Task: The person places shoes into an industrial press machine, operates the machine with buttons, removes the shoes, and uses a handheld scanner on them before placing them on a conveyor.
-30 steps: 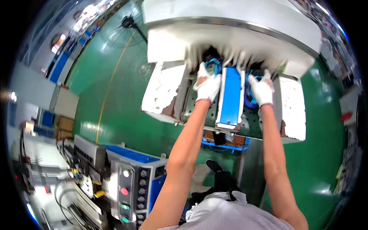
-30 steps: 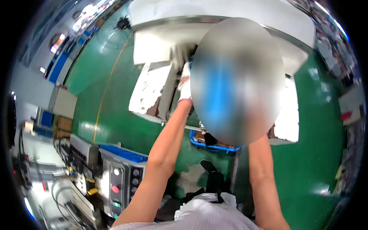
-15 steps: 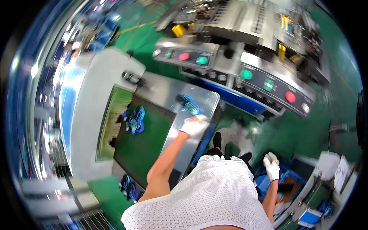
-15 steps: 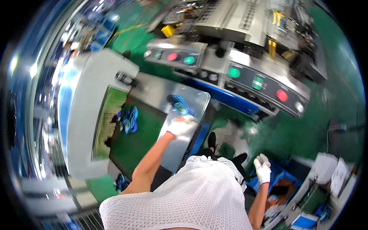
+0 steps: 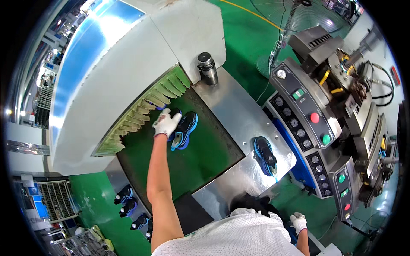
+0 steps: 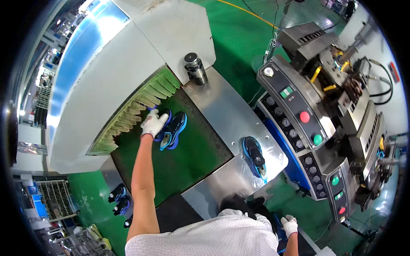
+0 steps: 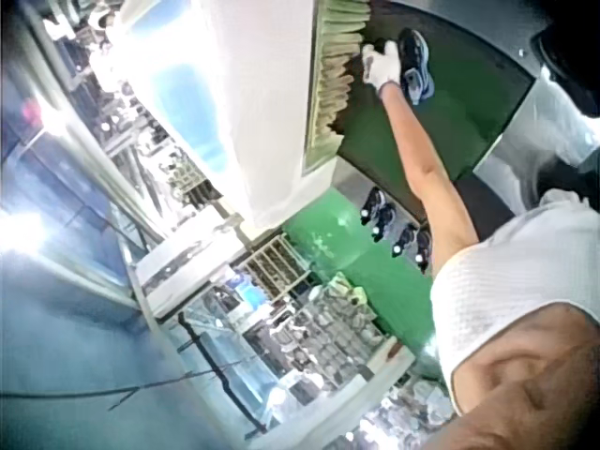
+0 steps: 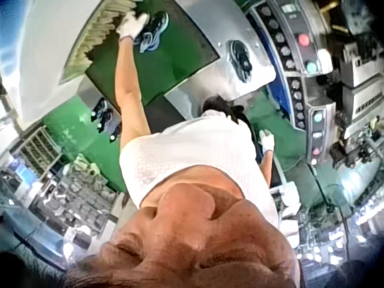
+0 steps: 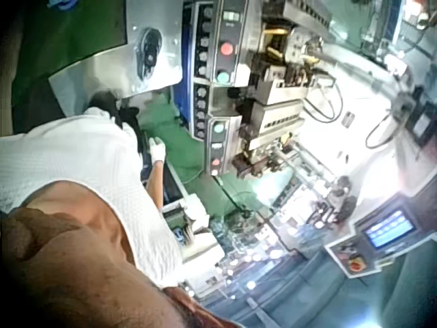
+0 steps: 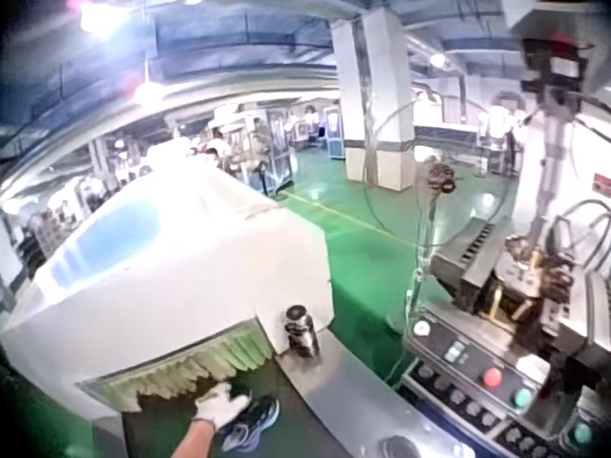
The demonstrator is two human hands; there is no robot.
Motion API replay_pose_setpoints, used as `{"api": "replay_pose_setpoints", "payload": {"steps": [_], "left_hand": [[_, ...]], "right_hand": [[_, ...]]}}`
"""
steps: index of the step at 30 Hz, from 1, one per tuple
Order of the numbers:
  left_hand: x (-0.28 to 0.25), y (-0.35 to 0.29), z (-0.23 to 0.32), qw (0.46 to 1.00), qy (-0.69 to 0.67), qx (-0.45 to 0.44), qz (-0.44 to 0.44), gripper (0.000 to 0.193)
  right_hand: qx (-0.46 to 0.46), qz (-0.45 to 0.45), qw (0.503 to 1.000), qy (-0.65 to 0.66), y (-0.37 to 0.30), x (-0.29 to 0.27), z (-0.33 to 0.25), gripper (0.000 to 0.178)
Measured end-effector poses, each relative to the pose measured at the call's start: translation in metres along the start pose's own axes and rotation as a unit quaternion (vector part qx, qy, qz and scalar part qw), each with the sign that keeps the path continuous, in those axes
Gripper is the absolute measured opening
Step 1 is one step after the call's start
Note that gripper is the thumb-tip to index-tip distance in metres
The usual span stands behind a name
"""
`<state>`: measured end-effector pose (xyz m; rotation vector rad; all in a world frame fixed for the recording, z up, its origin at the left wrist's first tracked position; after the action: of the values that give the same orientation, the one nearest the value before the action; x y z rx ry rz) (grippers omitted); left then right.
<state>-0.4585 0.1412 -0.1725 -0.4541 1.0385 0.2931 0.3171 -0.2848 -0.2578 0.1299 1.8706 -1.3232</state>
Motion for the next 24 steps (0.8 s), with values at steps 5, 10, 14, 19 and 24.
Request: {"api": "replay_pose_setpoints", "payload": {"steps": [5, 10, 14, 19, 24], "left_hand": [[0.108, -0.024, -0.044, 0.991, 0.135, 0.014, -0.007, 0.061], [0.120, -0.090, -0.018, 0.990, 0.063, -0.020, -0.126, 0.076], [0.132, -0.194, 0.064, 0.978, -0.113, 0.044, -0.169, 0.078], [0.118, -0.312, 0.238, 0.834, -0.402, 0.147, -0.349, 0.080], [0.139, -0.395, 0.432, 0.569, -0.458, 0.307, -0.610, 0.067]], "right_hand": [[-0.001, -0.010, 1.000, 0.018, -0.035, -0.027, -0.081, 0.058], [-0.071, 0.010, 0.994, -0.080, -0.053, -0.044, -0.170, 0.062], [-0.253, -0.076, 0.961, 0.087, -0.032, -0.024, -0.224, 0.053], [-0.240, -0.371, 0.818, 0.368, -0.038, 0.006, -0.249, 0.055], [-0.195, -0.701, 0.286, 0.623, -0.154, -0.113, -0.255, 0.059]]}}
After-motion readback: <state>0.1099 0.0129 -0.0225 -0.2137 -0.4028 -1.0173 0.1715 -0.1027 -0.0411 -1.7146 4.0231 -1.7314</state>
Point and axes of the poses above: each hand's wrist, its own y-axis towards the middle knuckle, its own x-axis out of the palm, z = x × y, the point moved 8 cm from there along y, towards the middle knuckle, and after that the axes turned 7 degrees about -y, right-handed, at the moved point
